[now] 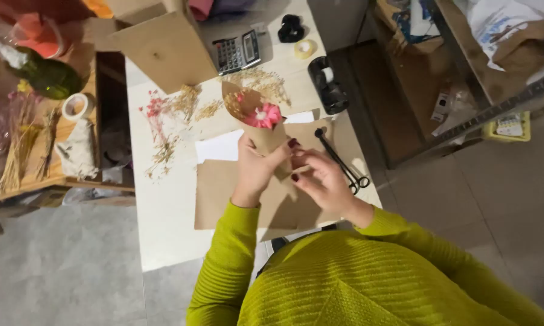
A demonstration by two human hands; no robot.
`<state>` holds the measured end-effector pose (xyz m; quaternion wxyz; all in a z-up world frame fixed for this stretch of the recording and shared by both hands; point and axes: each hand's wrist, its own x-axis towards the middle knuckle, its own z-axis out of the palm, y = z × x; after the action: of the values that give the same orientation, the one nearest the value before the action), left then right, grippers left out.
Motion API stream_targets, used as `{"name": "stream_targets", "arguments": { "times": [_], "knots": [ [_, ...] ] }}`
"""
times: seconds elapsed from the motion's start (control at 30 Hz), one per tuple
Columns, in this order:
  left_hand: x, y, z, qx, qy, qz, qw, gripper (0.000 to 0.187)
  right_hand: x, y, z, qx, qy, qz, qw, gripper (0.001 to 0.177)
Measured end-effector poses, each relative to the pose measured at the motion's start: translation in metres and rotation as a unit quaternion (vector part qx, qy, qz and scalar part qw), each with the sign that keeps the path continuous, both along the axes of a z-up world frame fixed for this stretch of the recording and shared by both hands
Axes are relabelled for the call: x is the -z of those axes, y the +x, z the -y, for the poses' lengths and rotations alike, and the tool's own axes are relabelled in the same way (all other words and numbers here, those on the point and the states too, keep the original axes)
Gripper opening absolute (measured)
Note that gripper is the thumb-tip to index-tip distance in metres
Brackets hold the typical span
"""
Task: Wrapping small bouquets of dried flowers in brown paper and assembling individual floral decorations using tape and sticks.
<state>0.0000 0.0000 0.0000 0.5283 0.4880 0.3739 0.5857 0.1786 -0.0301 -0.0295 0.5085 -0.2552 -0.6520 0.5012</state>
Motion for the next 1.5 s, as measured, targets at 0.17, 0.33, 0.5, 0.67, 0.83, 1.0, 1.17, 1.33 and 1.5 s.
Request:
{"name": "stream_targets", "arguments": {
  "times": [0.17,0.33,0.5,0.67,0.83,1.0,1.17,1.33,1.5],
  "knots": [
    [0.014,-0.002,-0.057,0.101,-0.091,0.000,0.991,0.040,0.081,0.095,-0.093,0.208,-0.046,0.114,0.970,0.020],
    [0.067,0.028,-0.129,0.173,-0.158,-0.018,0.972,0.042,0.092,0.131,-0.192,0.236,-0.280,0.107,0.924,0.021],
    [0.103,0.055,-0.172,0.178,-0.088,-0.188,0.962,0.049,0.102,0.117,-0.239,0.125,-0.455,0.117,0.874,0.027],
    [0.116,0.056,-0.183,0.220,-0.091,-0.161,0.958,0.054,0.115,0.112,-0.250,0.156,-0.462,0.131,0.863,0.021],
    [0.122,0.060,-0.175,0.228,-0.079,-0.157,0.958,0.053,0.118,0.116,-0.236,0.154,-0.461,0.084,0.870,0.016],
    [0.116,0.066,-0.166,0.220,-0.098,-0.150,0.959,0.052,0.160,0.131,-0.199,0.121,-0.440,-0.156,0.876,0.012],
    [0.115,0.061,-0.163,0.227,-0.106,-0.157,0.955,0.055,0.139,0.116,-0.168,0.103,-0.389,-0.191,0.895,0.026],
    [0.123,0.058,-0.162,0.243,-0.087,-0.131,0.957,0.054,0.156,0.111,-0.167,0.111,-0.365,-0.182,0.906,0.029],
    [0.109,0.056,-0.162,0.210,-0.099,-0.191,0.954,0.053,0.175,0.116,-0.180,0.103,-0.334,-0.150,0.925,0.018]
  ]
}}
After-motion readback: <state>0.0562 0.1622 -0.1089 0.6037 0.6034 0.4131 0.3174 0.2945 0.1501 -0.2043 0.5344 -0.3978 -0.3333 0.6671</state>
